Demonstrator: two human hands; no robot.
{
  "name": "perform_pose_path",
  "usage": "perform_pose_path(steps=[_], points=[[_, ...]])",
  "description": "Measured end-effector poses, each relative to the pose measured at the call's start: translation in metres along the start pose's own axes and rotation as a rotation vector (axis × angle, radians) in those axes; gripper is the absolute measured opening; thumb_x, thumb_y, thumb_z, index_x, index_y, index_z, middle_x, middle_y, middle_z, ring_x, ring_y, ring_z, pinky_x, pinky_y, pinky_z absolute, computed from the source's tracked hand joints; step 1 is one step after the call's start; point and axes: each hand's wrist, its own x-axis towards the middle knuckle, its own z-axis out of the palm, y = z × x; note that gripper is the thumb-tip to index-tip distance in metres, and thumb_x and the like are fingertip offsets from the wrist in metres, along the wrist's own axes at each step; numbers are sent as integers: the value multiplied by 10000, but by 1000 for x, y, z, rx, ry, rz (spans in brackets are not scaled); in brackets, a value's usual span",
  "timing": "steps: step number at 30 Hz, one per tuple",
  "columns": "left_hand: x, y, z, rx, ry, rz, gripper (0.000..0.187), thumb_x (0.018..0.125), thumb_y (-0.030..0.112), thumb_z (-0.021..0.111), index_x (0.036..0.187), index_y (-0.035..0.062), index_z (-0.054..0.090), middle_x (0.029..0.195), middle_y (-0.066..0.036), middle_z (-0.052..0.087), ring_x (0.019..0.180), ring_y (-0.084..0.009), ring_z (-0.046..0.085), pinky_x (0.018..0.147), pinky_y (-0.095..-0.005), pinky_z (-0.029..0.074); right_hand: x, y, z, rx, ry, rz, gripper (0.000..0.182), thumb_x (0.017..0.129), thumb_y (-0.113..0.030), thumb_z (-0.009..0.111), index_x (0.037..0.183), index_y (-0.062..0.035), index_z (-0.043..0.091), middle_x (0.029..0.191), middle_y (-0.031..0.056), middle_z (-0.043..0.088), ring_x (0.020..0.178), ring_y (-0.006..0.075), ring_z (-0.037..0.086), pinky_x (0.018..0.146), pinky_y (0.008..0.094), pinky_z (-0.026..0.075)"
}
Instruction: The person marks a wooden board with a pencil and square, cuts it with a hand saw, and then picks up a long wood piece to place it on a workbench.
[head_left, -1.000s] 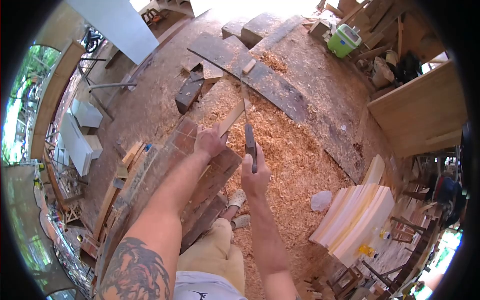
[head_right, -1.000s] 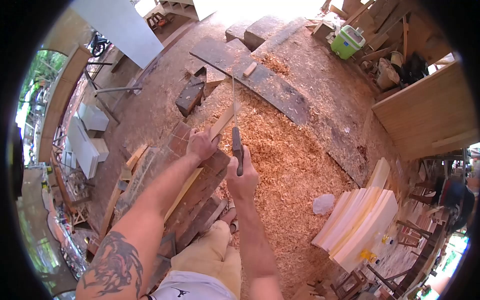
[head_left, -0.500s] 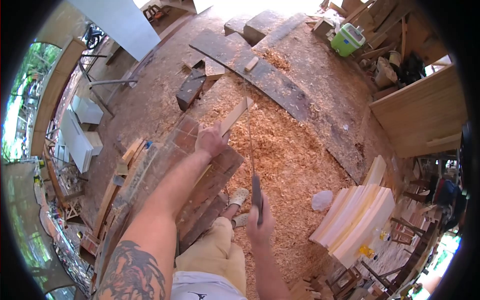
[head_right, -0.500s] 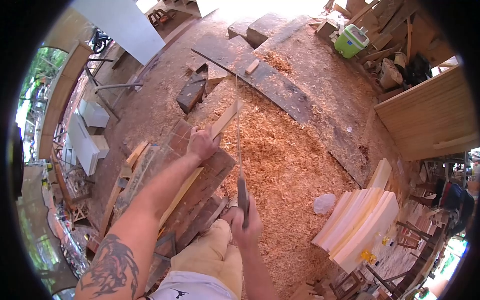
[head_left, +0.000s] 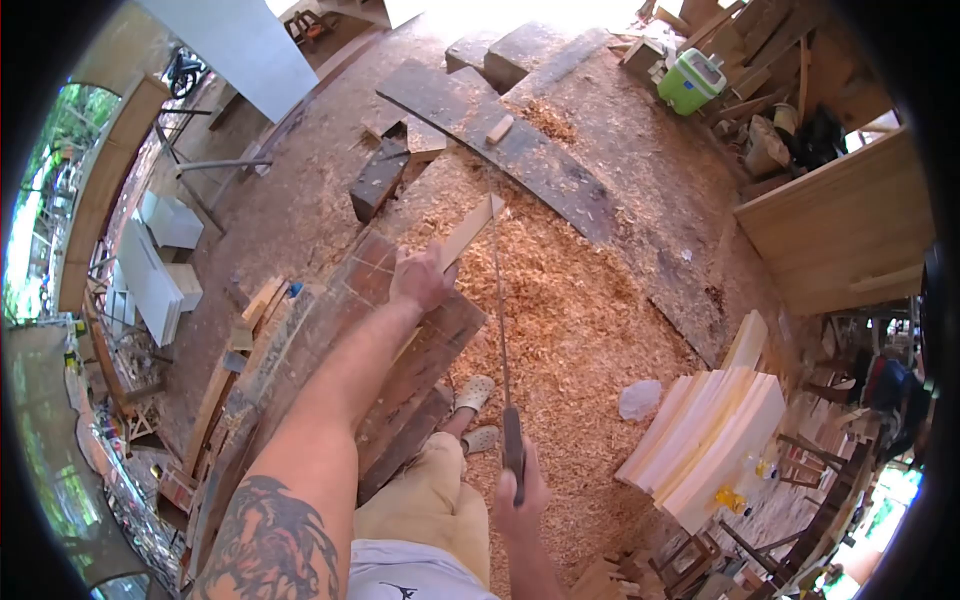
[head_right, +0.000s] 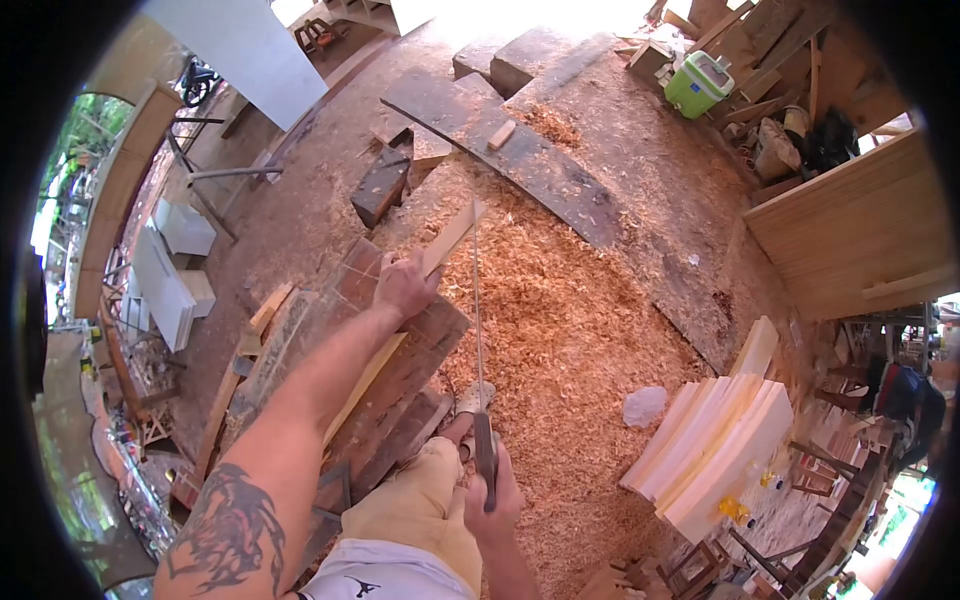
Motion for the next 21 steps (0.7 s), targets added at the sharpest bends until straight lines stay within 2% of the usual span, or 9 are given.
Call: perform_pose_path(steps=[3,4,5,7,9,13,16,18,21], points=[[0,1,0,26,-16,-7,459,1028,481,560,1177,47,567,934,-206,776,951,-371,759,1162,-549,352,14,-2,2,56,-2,73,528,1039,-166,528,1507,76,505,1206,207,724,947,216,716,825,340,572],[1,2,-2,26,-20,-6,462,1029,484,558,1176,46,567,932,-207,775,948,-374,759,1159,-551,357,46,5,15,74,12,83,540,1001,-138,584,1489,85,524,1127,233,743,942,277,765,811,377,607],[-1,2,-3,27,-27,-7,464,1030,486,556,1174,45,567,930,-207,775,946,-377,759,1156,-553,361,81,36,37,18,56,-48,533,1006,-160,598,1482,71,540,1006,196,747,818,259,757,718,378,597],[-2,4,-5,39,-40,-11,473,1032,491,550,1182,43,566,932,-209,775,949,-380,760,1158,-556,364,165,34,83,-11,119,-8,511,1015,-253,611,1461,-4,593,803,182,708,676,300,726,622,425,561],[-1,6,-7,57,-59,-26,486,1035,496,542,1200,40,563,939,-213,776,958,-380,760,1166,-556,360,219,37,111,-25,180,-40,502,1011,-270,614,1454,-34,608,795,200,706,674,314,729,610,437,559],[3,2,-3,65,-16,-9,505,1041,503,530,1240,40,562,961,-222,776,983,-377,759,1188,-556,344,205,30,91,-15,114,17,503,1002,-246,624,1446,-9,602,823,219,713,677,321,732,615,441,563],[1,4,-1,43,-35,-17,509,1042,504,528,1247,40,566,972,-225,777,994,-374,758,1195,-557,338,115,27,58,3,106,0,532,992,-169,619,1478,40,558,929,227,729,747,284,744,655,412,573],[-1,7,-8,33,-56,-33,505,1042,503,529,1231,36,573,971,-224,776,994,-374,757,1186,-556,347,43,28,31,55,62,35,537,1024,-176,560,1519,27,516,1062,169,726,793,201,681,723,349,557],[0,3,-3,39,-27,-14,498,1042,498,536,1203,29,580,945,-222,774,966,-377,760,1174,-553,355,-1,23,10,36,15,7,552,1024,-163,550,1527,55,487,1146,180,727,847,216,704,770,356,571]])
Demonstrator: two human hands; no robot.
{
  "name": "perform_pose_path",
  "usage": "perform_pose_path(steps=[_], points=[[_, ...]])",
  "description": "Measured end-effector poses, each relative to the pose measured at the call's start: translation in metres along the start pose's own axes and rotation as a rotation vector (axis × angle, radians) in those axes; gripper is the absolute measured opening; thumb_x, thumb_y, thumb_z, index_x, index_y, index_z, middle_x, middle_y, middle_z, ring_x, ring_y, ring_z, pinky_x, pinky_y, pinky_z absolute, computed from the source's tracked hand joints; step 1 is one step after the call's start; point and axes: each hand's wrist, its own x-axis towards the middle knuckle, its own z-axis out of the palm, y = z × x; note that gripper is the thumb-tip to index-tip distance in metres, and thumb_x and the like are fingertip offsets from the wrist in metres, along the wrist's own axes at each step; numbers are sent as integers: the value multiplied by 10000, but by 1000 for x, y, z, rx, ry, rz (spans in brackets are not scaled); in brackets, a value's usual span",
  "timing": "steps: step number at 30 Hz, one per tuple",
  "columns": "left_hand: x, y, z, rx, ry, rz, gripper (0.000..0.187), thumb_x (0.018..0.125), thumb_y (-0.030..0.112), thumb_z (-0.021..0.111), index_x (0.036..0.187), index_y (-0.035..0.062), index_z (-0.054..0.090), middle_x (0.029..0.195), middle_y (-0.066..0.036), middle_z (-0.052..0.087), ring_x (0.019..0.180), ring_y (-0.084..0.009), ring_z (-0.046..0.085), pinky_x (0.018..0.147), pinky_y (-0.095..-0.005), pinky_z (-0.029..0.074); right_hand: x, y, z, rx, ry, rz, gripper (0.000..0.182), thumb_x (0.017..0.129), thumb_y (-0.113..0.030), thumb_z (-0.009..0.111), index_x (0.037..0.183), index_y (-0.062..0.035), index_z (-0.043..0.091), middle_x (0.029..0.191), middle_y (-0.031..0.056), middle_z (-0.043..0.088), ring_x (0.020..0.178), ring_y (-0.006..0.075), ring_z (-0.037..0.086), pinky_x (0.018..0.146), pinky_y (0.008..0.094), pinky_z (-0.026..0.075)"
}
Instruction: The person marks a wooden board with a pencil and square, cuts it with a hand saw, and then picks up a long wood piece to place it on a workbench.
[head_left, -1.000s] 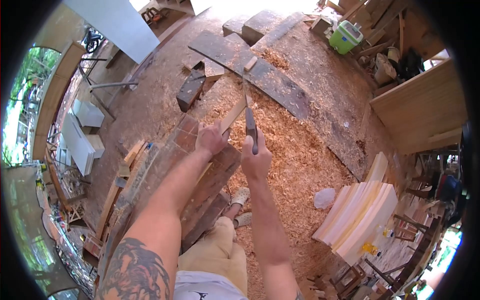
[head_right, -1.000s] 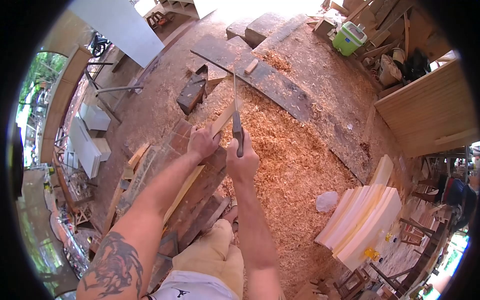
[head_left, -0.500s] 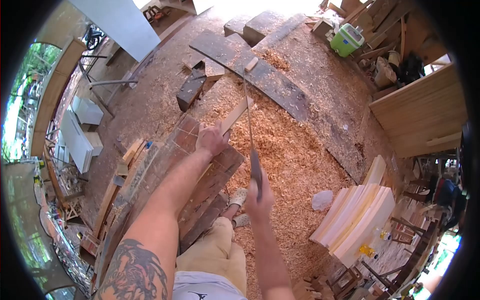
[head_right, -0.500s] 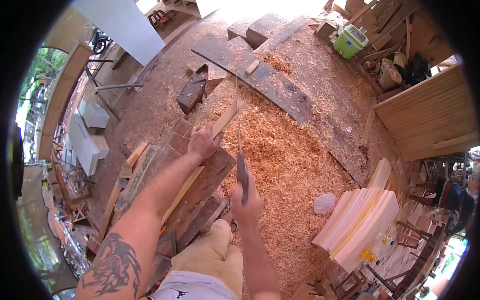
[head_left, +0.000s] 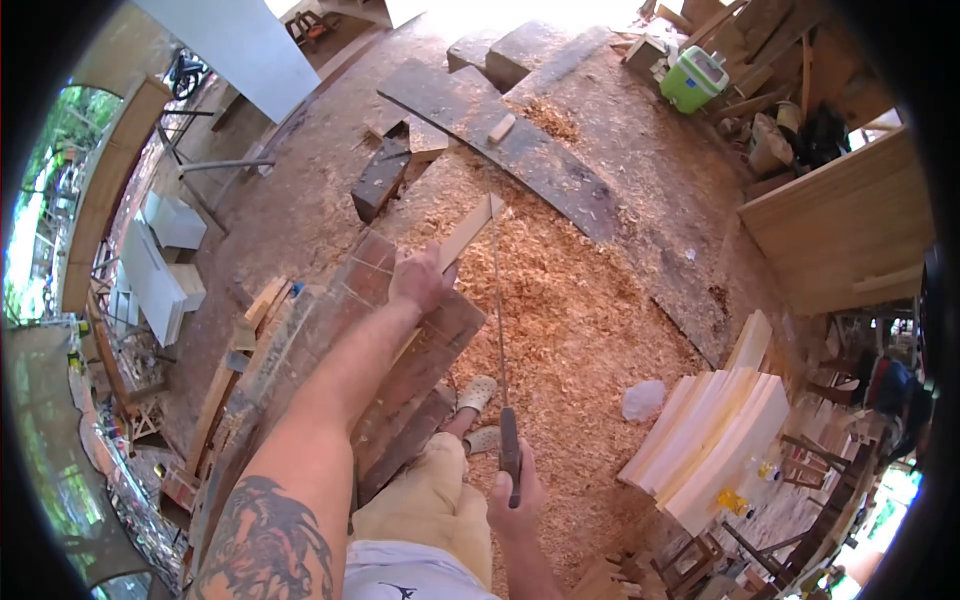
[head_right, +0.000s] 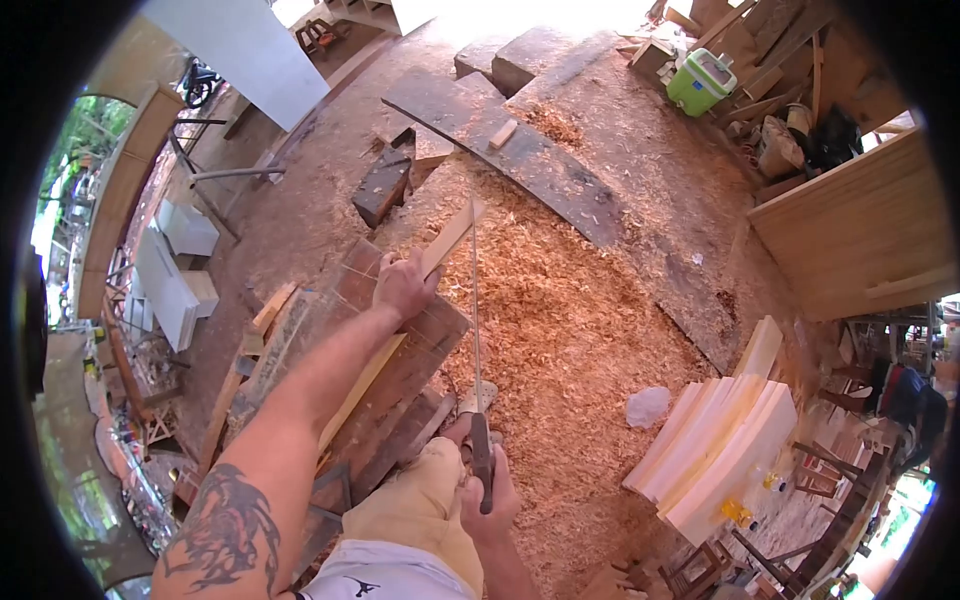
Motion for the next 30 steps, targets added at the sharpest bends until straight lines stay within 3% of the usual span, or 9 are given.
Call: perform_pose_path(steps=[5,7,9,14,16,18,21,27,30], points=[[-1,-1,-1,-6,33,16,471,1038,482,553,1175,33,588,909,-214,771,928,-376,762,1158,-546,366,118,29,57,7,92,-69,516,1026,-194,590,1495,18,545,1006,161,739,808,211,724,692,365,563],[-3,0,1,4,29,20,466,1037,478,557,1178,35,588,909,-214,771,926,-376,762,1159,-544,366,184,32,89,48,86,-34,516,1005,-211,640,1458,28,580,858,183,721,678,288,714,631,425,564],[-2,0,0,21,23,16,465,1037,476,557,1188,36,584,915,-214,773,928,-376,762,1162,-542,364,211,27,97,-49,134,-52,507,1011,-229,634,1452,18,588,812,169,717,649,297,712,607,427,557],[-1,-1,2,16,20,7,490,1032,484,559,1226,34,566,941,-219,778,950,-376,764,1179,-537,354,154,25,74,-67,115,-67,526,979,-162,690,1462,10,573,927,204,753,725,325,752,648,406,581],[1,0,-1,1,3,-3,503,1032,489,556,1240,31,563,957,-219,780,965,-374,764,1183,-537,351,100,14,51,-175,165,-209,568,974,-138,714,1490,24,537,1030,196,749,831,252,753,738,352,592],[-2,3,-8,-19,-33,-11,515,1033,494,551,1250,28,562,978,-221,782,984,-372,763,1186,-538,348,32,17,20,-112,25,-21,600,956,-89,728,1500,37,510,1158,214,735,930,275,757,815,355,598],[-2,-1,-2,-8,29,18,478,1039,473,568,1190,19,566,889,-224,765,930,-395,758,1161,-541,355,4,6,6,-37,27,67,589,946,-63,732,1484,50,523,1141,209,740,938,273,757,825,362,597],[-3,2,-4,11,25,13,488,1037,486,550,1222,35,575,939,-214,776,952,-375,758,1167,-524,363,186,30,94,-57,130,-98,516,985,-168,719,1446,14,576,904,197,747,722,306,763,640,388,589],[-4,6,-12,9,-15,15,474,1033,482,558,1216,45,584,952,-213,777,957,-366,757,1148,-513,368,210,26,96,-94,165,-155,533,979,-197,739,1446,4,579,855,202,738,666,322,746,591,404,572]])
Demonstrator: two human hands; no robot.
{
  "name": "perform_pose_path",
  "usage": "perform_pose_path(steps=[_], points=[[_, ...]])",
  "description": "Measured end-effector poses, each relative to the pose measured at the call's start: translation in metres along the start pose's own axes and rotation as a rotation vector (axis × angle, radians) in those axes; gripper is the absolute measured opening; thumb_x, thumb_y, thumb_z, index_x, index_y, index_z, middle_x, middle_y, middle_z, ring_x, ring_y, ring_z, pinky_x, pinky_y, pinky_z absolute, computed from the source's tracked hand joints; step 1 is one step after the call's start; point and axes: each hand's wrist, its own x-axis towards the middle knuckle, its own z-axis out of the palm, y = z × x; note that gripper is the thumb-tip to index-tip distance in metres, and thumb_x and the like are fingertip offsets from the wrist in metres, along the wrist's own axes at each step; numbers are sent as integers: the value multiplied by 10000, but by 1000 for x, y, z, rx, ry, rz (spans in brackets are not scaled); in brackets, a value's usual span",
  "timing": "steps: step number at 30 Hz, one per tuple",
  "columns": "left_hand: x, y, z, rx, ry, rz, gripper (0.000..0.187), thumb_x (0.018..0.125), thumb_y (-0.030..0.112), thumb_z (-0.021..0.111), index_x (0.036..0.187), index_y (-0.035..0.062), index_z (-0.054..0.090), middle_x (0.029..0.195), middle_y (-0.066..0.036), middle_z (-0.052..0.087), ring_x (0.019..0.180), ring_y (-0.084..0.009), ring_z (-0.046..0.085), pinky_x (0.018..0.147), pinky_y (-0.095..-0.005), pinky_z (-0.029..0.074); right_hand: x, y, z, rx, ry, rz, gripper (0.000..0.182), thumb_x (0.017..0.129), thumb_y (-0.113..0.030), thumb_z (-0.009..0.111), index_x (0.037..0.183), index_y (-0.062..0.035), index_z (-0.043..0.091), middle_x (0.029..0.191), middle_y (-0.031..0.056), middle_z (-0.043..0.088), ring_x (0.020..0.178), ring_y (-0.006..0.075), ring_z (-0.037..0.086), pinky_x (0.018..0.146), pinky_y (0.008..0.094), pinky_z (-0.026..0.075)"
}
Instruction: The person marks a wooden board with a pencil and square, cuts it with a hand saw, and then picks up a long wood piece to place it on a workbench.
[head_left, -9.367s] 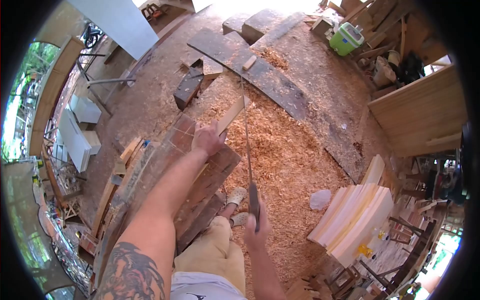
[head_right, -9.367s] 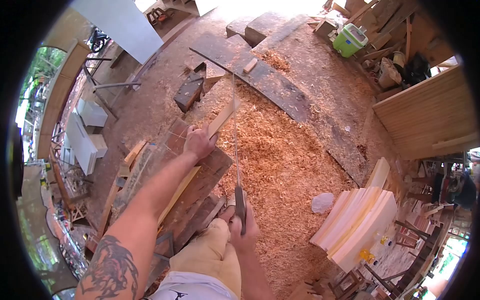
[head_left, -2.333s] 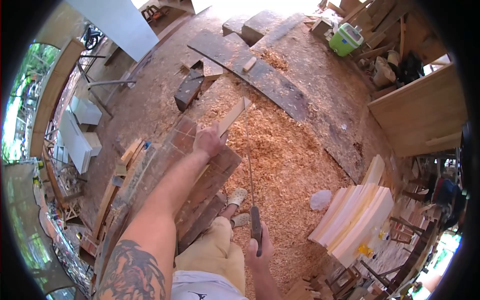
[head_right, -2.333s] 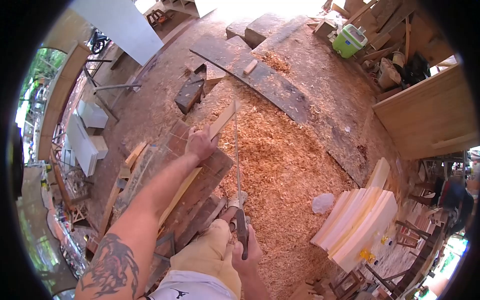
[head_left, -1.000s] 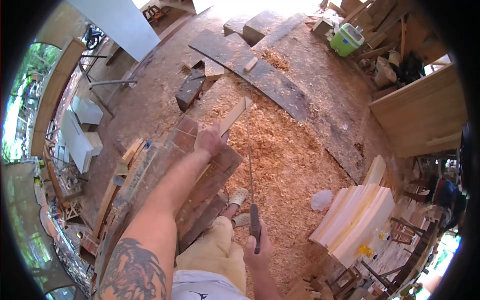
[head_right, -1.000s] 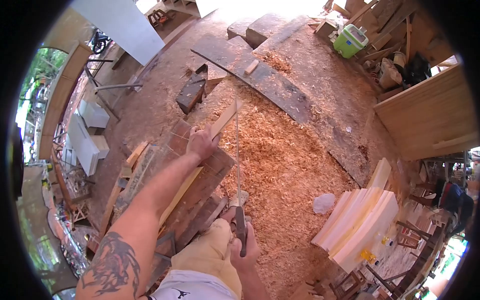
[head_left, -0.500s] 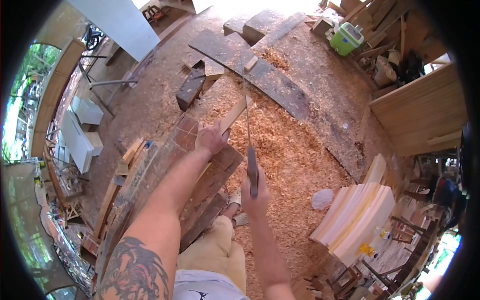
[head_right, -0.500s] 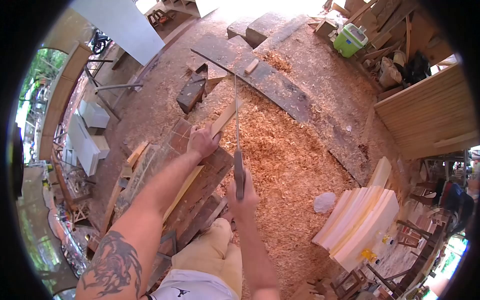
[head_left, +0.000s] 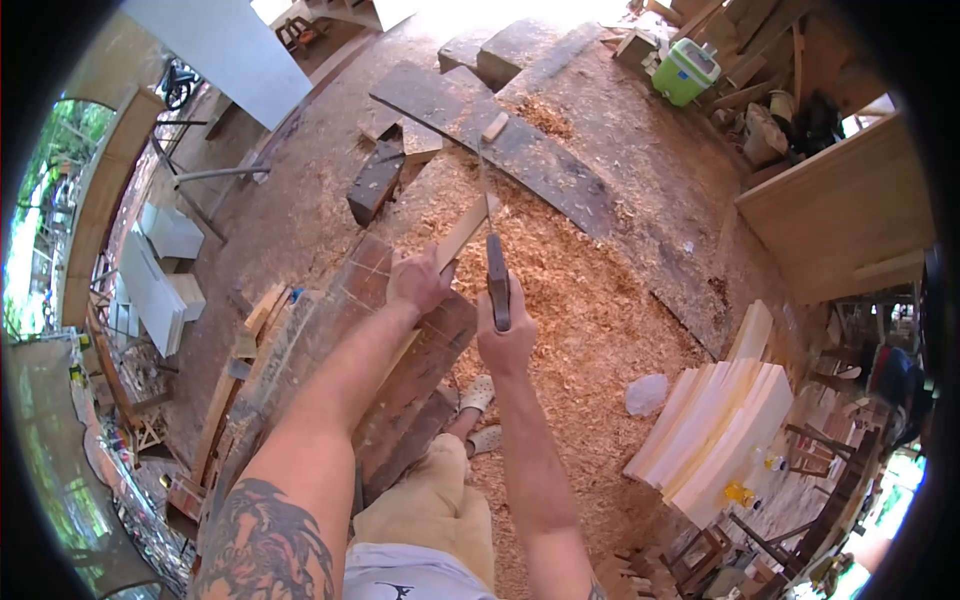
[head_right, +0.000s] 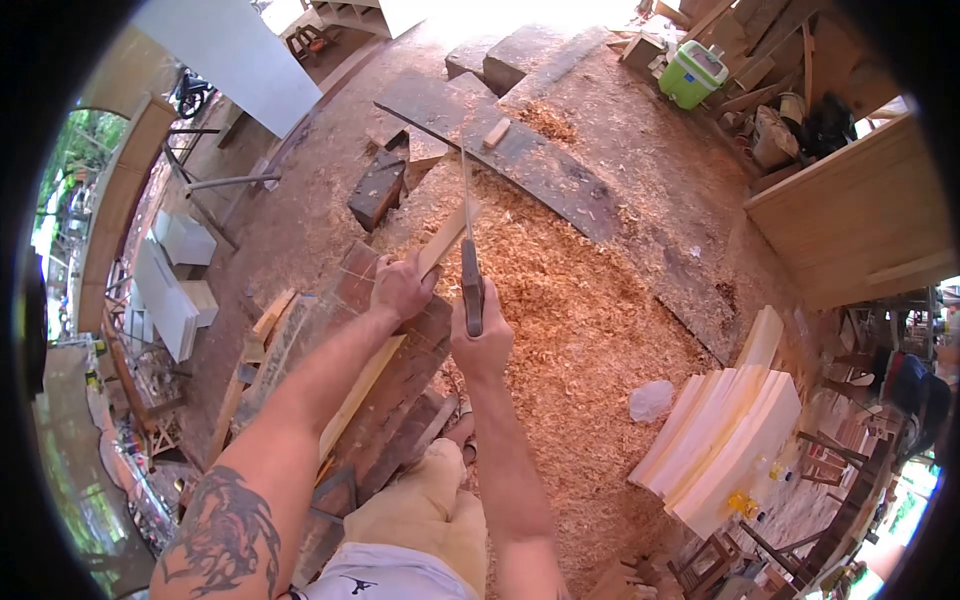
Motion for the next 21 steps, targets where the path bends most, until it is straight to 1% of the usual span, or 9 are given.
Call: perform_pose_path(steps=[2,5,7,9,12,14,16,17,21], points=[[1,1,2,-6,20,-7,465,1031,481,561,1209,52,587,942,-211,777,951,-366,758,1143,-512,363,-9,-3,-8,-39,48,-79,542,977,-209,746,1448,2,581,866,207,743,667,337,746,592,408,574],[1,-5,11,-19,40,-4,462,1029,480,565,1211,56,585,927,-208,777,945,-369,759,1149,-514,351,-75,-12,-43,-55,-37,80,572,968,-181,748,1472,16,562,969,239,753,800,357,774,676,419,600],[4,-6,12,-27,50,7,462,1030,479,565,1211,54,580,920,-209,777,941,-373,759,1152,-518,346,-129,-29,-81,16,-61,120,536,965,-102,717,1466,6,559,1014,191,746,807,274,754,708,375,588],[3,-5,11,-33,53,15,463,1032,477,565,1207,48,575,919,-212,776,937,-377,760,1151,-524,346,-182,-35,-114,7,-89,109,543,946,-53,706,1459,40,555,1079,192,750,871,272,763,752,362,597],[3,-7,14,-52,73,18,462,1033,471,566,1190,37,568,917,-216,775,930,-384,762,1146,-530,348,-186,-51,-129,32,-144,240,556,934,-25,705,1458,66,547,1112,195,750,921,275,768,787,365,603],[4,-8,14,-37,84,26,456,1033,467,567,1173,34,567,911,-215,774,926,-387,763,1141,-534,352,-144,-35,-98,63,-75,67,559,938,-42,714,1462,61,546,1097,200,755,889,277,767,780,360,603],[4,-8,14,-19,78,24,454,1032,466,569,1167,32,565,909,-215,774,927,-388,762,1134,-536,357,-80,-13,-54,53,-28,23,540,951,-97,732,1452,22,570,1040,200,758,838,267,759,736,358,593],[3,-8,13,-5,59,22,455,1032,466,569,1169,32,563,909,-215,773,930,-387,761,1130,-536,361,-49,1,-27,13,-37,56,550,963,-167,734,1475,-55,568,930,182,753,781,332,766,676,415,587],[4,-7,14,20,54,12,468,1033,469,566,1189,28,552,902,-222,770,931,-383,761,1122,-538,376,12,1,3,21,-46,119,532,959,-216,742,1441,-44,598,922,201,754,770,375,759,636,427,584]])
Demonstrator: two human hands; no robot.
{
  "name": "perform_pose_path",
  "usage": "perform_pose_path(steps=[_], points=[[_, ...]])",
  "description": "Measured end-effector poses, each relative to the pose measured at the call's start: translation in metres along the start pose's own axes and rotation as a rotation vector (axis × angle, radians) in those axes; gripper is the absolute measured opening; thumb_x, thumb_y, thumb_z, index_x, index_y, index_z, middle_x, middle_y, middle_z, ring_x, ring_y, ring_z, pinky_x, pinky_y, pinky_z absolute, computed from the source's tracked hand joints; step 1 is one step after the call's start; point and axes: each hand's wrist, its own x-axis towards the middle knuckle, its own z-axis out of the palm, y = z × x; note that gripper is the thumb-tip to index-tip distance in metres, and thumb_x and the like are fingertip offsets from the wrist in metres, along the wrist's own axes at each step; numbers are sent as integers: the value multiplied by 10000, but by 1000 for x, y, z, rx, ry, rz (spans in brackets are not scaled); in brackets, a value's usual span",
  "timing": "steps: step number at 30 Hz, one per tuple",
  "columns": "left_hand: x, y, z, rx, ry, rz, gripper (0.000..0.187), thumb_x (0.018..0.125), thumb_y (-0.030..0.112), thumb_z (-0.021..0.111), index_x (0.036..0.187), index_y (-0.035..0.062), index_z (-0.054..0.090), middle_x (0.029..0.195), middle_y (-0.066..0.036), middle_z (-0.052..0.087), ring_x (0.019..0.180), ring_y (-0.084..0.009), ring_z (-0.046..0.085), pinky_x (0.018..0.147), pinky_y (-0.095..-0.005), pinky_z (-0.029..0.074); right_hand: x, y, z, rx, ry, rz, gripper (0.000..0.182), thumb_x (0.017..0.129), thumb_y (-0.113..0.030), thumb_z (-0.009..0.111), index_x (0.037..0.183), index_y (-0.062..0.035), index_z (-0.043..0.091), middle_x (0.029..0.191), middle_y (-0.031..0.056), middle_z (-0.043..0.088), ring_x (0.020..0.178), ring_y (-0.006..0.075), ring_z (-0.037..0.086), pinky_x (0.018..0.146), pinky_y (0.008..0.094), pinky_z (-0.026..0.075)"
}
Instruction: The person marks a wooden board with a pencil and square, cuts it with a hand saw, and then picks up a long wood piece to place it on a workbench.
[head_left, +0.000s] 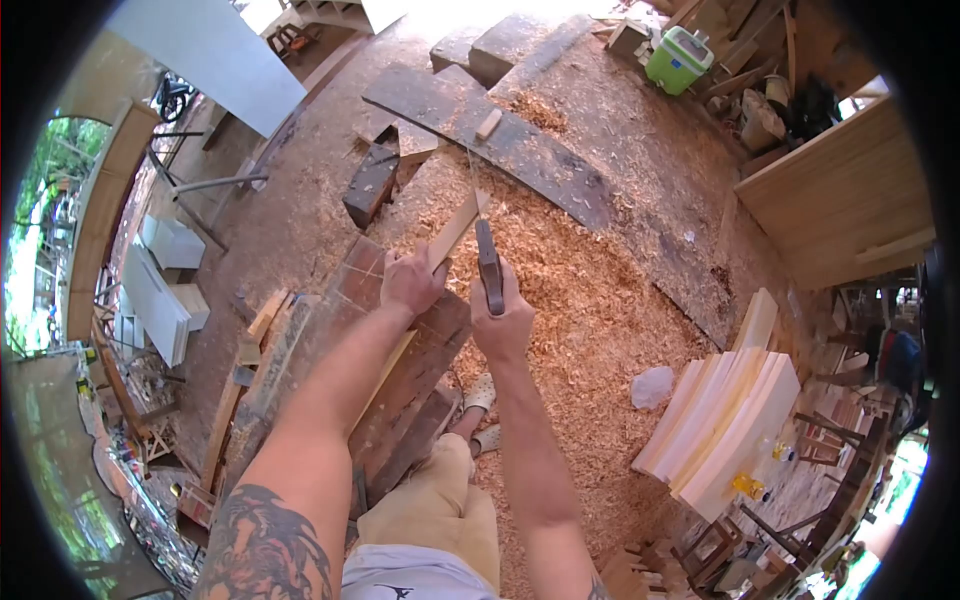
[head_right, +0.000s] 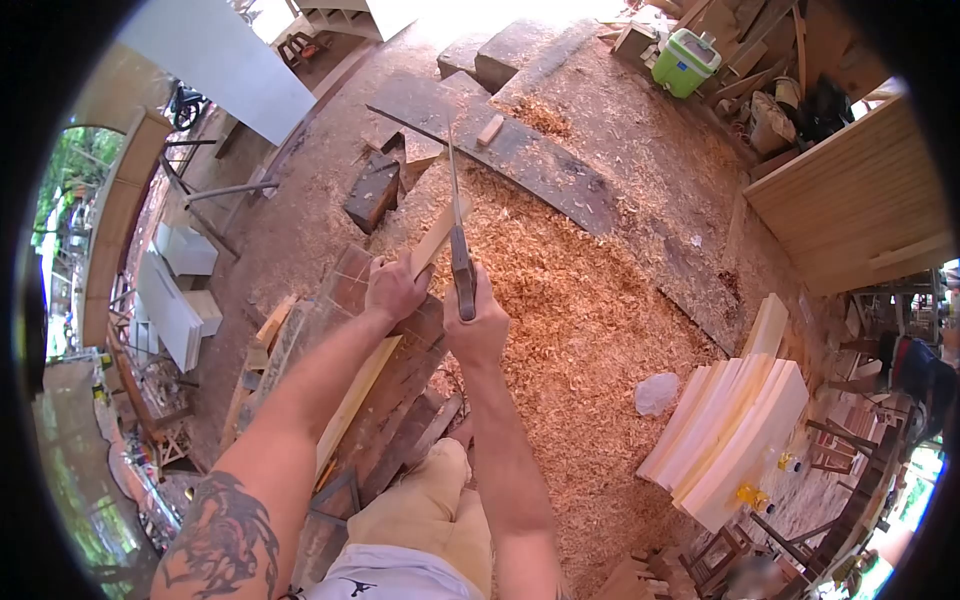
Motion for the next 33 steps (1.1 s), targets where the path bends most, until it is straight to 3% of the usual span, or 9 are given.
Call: perform_pose_path(steps=[1,6,10,13,17,20,24,31,33], points=[[-1,1,3,1,-1,5,473,1034,471,562,1195,26,548,899,-223,769,927,-384,761,1123,-539,376,1,-2,-3,2,-22,50,529,959,-223,743,1436,-39,602,922,208,754,780,382,760,640,426,587],[0,0,0,5,9,11,487,1041,480,543,1208,22,539,890,-225,768,916,-389,761,1140,-548,368,-103,-5,-57,-25,56,-135,550,942,-128,759,1439,20,577,1039,242,764,912,344,791,764,402,619],[0,-2,0,-35,6,11,488,1042,484,540,1197,21,549,887,-223,769,900,-397,762,1141,-559,367,-208,-15,-122,-40,-64,-11,571,931,-45,752,1460,41,552,1137,259,757,968,364,790,800,410,621],[2,-2,1,-20,26,28,485,1041,483,542,1185,20,559,878,-221,768,888,-401,763,1135,-558,374,-182,-16,-113,-5,-74,27,563,934,-50,749,1456,38,558,1128,247,760,978,367,787,812,406,620],[-2,2,-1,-13,40,32,483,1038,482,548,1179,21,569,867,-222,767,886,-405,764,1133,-549,383,-41,15,-18,18,57,-128,531,965,-189,741,1444,-10,598,974,223,761,768,360,772,660,430,600],[0,1,-4,6,54,24,488,1034,487,556,1186,24,571,868,-224,768,887,-405,764,1141,-543,381,15,5,9,13,-3,-17,548,957,-224,754,1437,-5,602,939,228,757,772,369,773,660,446,599],[1,-2,5,8,51,14,475,1032,470,578,1166,14,573,850,-237,756,898,-404,753,1109,-528,392,-7,4,-1,-38,46,-95,563,959,-231,753,1447,-2,589,952,228,763,779,367,777,673,441,606],[-1,1,-3,-52,33,3,463,1037,468,564,1170,25,569,864,-232,758,908,-406,755,1154,-540,367,-202,-15,-125,-96,-94,-45,583,925,-46,759,1448,93,540,1140,261,753,942,322,795,769,400,618],[-1,0,1,-28,39,9,456,1035,472,559,1156,33,563,879,-231,764,902,-394,764,1158,-557,365,-192,-16,-122,-78,-99,-51,585,927,-42,752,1451,100,534,1133,254,754,933,322,791,776,393,617]])
